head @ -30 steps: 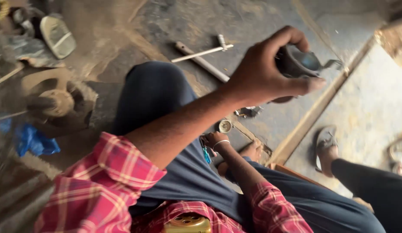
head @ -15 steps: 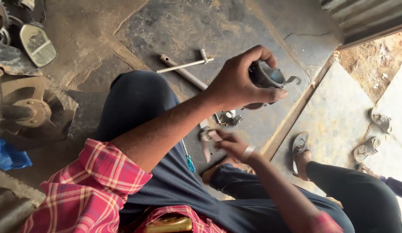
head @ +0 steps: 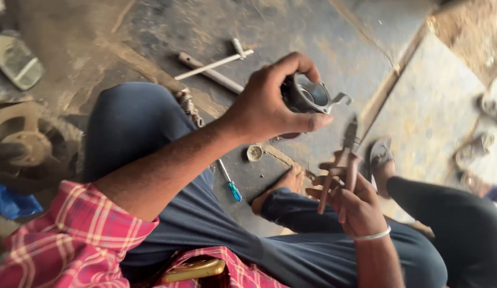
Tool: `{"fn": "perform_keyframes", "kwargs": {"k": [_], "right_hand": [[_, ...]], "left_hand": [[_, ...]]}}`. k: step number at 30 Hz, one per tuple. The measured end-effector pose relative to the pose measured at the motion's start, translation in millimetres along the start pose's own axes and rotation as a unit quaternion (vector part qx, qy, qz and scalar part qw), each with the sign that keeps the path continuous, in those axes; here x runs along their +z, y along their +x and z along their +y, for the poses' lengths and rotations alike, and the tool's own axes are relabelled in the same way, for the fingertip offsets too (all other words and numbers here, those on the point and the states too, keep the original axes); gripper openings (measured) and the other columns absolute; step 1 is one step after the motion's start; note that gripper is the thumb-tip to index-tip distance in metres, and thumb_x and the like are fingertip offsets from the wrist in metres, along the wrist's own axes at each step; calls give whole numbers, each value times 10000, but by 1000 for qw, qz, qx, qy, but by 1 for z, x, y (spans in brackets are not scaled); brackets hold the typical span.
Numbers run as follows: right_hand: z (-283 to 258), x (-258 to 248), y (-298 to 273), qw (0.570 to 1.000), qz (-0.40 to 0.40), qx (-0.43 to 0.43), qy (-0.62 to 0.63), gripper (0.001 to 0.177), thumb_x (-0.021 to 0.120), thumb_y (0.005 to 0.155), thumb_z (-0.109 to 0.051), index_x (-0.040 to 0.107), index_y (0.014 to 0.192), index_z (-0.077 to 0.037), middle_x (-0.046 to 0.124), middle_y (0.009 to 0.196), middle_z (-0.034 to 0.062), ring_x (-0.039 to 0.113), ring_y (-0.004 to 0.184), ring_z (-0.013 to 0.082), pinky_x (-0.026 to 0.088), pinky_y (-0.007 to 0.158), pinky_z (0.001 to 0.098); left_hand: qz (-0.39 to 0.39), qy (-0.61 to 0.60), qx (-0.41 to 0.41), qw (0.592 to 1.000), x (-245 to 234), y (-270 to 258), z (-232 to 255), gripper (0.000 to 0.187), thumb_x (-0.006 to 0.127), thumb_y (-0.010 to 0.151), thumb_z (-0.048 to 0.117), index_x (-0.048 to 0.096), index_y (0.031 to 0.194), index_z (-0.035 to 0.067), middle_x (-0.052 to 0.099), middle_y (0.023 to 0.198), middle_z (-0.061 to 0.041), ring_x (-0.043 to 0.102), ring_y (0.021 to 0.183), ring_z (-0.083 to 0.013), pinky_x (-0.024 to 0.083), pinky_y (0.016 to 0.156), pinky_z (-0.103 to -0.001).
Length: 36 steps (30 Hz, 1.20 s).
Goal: The recorder is disassembling and cleaning a motorcycle carburetor using pliers and a screwdriver while sitting on the floor.
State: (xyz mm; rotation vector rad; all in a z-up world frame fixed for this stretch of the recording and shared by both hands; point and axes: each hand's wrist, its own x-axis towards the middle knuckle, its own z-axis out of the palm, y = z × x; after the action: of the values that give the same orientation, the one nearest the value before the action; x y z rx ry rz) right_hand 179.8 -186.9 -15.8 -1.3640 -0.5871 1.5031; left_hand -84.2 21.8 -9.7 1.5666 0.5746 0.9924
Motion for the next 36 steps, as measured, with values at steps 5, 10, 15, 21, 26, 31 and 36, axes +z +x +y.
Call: {"fn": "perform_keyframes", "kwargs": {"k": [5, 10, 15, 21, 26, 31, 36], "right_hand": [[-28, 24, -11, 993, -17, 93, -67, 613, 554, 804, -29, 465, 1394, 112, 697, 1135, 275, 739, 1047, 408, 538, 943, 591], [-40, 23, -25, 979, -128, 136, 85, 761, 729, 809, -143, 398, 1404, 197, 615, 1336, 321, 594, 1269, 501, 501, 1027, 692], [-47, 22, -30, 962, -195, 173, 84, 895, 809, 789, -154, 349, 1479, 180, 570, 1338, 376, 563, 1300, 562, 495, 1037, 722], [-48, 27, -29, 954, -240, 172, 49, 935, 833, 819, -245, 350, 1484, 201, 508, 1433, 421, 537, 1361, 589, 493, 1071, 699], [-49, 30, -27, 957, -235, 170, 14, 975, 847, 803, -329, 356, 1470, 186, 464, 1504, 409, 519, 1384, 563, 512, 1034, 680], [-36, 11, -26, 954, -240, 178, -5, 989, 859, 796, -389, 424, 1466, 195, 600, 1284, 416, 647, 1195, 459, 597, 880, 540], [-44, 39, -31, 966, -214, 141, 27, 728, 791, 803, -259, 532, 1299, 207, 625, 1125, 254, 648, 940, 307, 555, 728, 399]], "left_hand": [[-4, 26, 12, 1000, -2, 0, 3, 608, 851, 858, 507, 574, 1202, 89, 714, 1004, -33, 764, 918, -112, 660, 821, -252], [-46, 63, 74, 994, -26, 2, 14, 603, 905, 855, 428, 600, 1254, 94, 681, 1126, -26, 706, 1066, -131, 603, 974, -304], [-123, 63, 147, 979, -43, -1, 22, 601, 948, 800, 357, 603, 1218, 98, 652, 1178, -22, 647, 1149, -150, 540, 1075, -332], [-136, 38, 119, 983, -47, -2, 28, 602, 961, 792, 349, 601, 1206, 101, 654, 1148, 1, 667, 1109, -123, 555, 1035, -300], [-141, 35, 102, 984, -45, -1, 28, 593, 949, 781, 361, 603, 1187, 102, 662, 1125, 12, 688, 1090, -111, 576, 1066, -314], [-154, 44, 108, 981, -44, -1, 27, 662, 961, 758, 373, 588, 1236, 110, 653, 1158, 9, 684, 1118, -134, 574, 1049, -321], [-145, 72, 125, 979, -43, -2, 27, 643, 966, 753, 360, 581, 1202, 110, 657, 1151, 6, 677, 1126, -144, 563, 1059, -335]]}}
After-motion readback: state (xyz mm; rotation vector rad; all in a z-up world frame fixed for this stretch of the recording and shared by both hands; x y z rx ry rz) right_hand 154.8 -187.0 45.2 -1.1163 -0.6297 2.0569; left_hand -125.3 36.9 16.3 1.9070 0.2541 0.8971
